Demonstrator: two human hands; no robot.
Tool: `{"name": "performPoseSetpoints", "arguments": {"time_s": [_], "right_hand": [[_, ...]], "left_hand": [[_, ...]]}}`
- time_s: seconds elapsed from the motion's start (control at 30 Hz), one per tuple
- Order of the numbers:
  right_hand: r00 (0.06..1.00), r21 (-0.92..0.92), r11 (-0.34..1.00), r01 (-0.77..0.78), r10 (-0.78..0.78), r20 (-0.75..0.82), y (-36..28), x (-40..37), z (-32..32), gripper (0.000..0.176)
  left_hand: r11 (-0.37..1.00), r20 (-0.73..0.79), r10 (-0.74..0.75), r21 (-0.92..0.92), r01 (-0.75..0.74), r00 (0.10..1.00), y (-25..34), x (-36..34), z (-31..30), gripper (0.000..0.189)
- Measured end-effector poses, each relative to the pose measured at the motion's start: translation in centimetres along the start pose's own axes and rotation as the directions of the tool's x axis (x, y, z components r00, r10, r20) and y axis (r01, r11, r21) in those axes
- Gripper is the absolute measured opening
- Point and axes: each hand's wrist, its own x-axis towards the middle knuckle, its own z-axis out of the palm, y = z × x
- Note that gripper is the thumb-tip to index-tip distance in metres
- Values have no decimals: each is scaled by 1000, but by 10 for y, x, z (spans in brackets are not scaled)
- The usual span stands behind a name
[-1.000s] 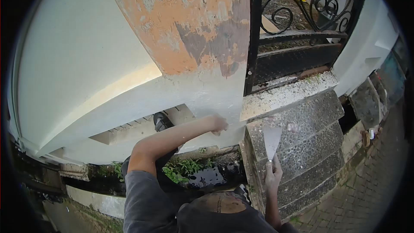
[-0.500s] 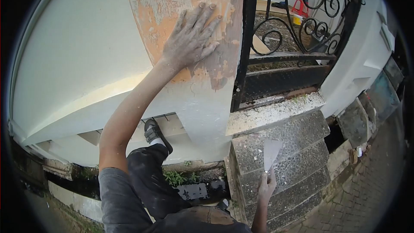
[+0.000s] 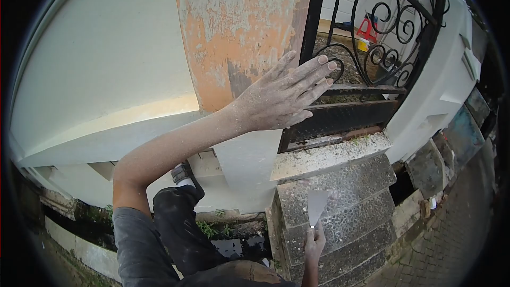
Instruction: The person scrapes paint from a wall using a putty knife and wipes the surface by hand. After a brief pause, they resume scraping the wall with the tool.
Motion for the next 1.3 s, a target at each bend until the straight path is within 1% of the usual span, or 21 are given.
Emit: {"name": "performPoseSetpoints", "arguments": {"time_s": [0.03,0.13,0.23,0.27,0.37,0.43,0.47,0.57,0.6,0.7,0.8,0.87,0.93,1.0,1.03,1.07,1.1,1.17,1.2,1.27,1.3], "right_hand": [[1000,-15,1000,-6,6,2,-1,2,2,47],[999,44,998,50,-50,6,-5,7,12,47],[988,-3,990,144,-144,49,7,19,14,47],[992,13,992,122,-122,40,11,19,15,48],[997,39,998,53,-55,49,-8,16,27,48],[997,15,1000,-2,1,73,-15,15,28,48],[996,12,999,50,-50,68,-10,24,30,47],[973,-58,972,227,-223,63,27,31,31,47],[936,-100,931,352,-346,73,25,37,37,48],[952,-109,948,298,-286,110,19,26,36,48],[984,-42,991,130,-124,125,7,15,38,48],[987,-2,995,104,-103,124,-3,8,41,47],[982,13,990,139,-140,128,-12,1,41,47],[967,-16,974,227,-224,124,-8,-1,37,47],[954,-43,959,281,-274,123,-2,3,35,47],[956,-11,964,266,-262,132,1,4,33,47],[958,20,968,250,-250,141,1,3,32,48],[979,199,978,59,-96,180,-29,1,49,50],[968,273,962,23,-89,233,-53,0,61,52],[927,413,911,-5,-150,342,-83,5,91,57],[894,483,876,7,-222,390,-89,8,106,60]], "left_hand": [[996,-142,-81,30,86,987,-13,12,-14,70],[973,-98,-99,198,117,990,-78,6,27,76],[949,172,-3,310,-51,985,-76,1,51,79],[924,173,3,376,-69,985,-76,2,58,80],[943,209,15,323,-84,978,-56,5,45,81],[968,60,93,226,-105,994,-42,4,30,82],[976,-19,129,178,-124,991,-41,5,27,82],[911,210,-62,412,-31,976,-70,0,49,83],[936,198,-38,350,-35,980,-72,-1,50,82],[941,231,-8,332,-71,973,-64,-12,59,76],[945,339,99,262,-195,935,-31,-55,87,68],[916,432,185,251,-314,883,-7,-91,112,61],[882,438,364,120,-455,822,12,-120,122,49],[875,593,477,-393,-284,649,27,-146,145,39],[889,764,408,-458,-26,499,37,-136,126,38],[866,883,366,-439,241,294,46,-126,105,38],[783,842,389,-516,348,373,53,-134,106,40],[556,755,394,-650,518,524,67,-155,109,45],[430,736,352,-676,598,579,77,-153,95,46],[162,712,245,-700,696,659,92,-138,54,49],[68,729,228,-673,736,646,96,-142,50,49]]}}
